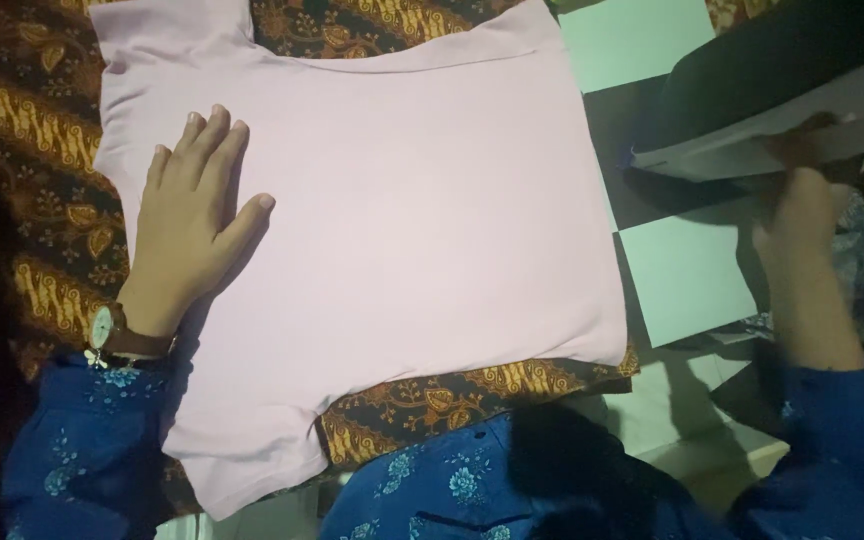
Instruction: Iron a pink t-shirt on a flat surface.
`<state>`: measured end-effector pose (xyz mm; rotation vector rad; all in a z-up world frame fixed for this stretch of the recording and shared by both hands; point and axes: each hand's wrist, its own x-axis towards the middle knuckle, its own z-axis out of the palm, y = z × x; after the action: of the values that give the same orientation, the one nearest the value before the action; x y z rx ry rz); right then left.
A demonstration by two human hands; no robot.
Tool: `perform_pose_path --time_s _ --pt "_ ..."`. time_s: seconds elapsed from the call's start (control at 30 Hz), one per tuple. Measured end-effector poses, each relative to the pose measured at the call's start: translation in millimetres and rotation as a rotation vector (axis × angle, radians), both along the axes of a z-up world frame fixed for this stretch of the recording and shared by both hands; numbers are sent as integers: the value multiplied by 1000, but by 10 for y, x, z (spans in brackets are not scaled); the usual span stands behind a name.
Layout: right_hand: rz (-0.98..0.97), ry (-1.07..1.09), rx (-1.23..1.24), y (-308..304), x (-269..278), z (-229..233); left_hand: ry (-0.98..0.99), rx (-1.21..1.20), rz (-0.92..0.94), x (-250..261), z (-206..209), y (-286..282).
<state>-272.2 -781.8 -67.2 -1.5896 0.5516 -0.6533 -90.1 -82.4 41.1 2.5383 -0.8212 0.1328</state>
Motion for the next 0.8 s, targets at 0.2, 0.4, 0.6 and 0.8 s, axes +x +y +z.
perform_pose_path --time_s 0.2,0.4,0.6,0.8 --pt "211 -238 -755 -624 -632 -229 -10 0 5 3 20 -9" --pt "571 -663 -1709 1679 357 1332 -16 -28 2 -17 13 2" --pt "744 -390 -1647 3036 1488 1648 -111 19 144 -20 45 63" --pt "604 -149 -1644 3035 1993 1286 -299 10 365 386 -187 453"
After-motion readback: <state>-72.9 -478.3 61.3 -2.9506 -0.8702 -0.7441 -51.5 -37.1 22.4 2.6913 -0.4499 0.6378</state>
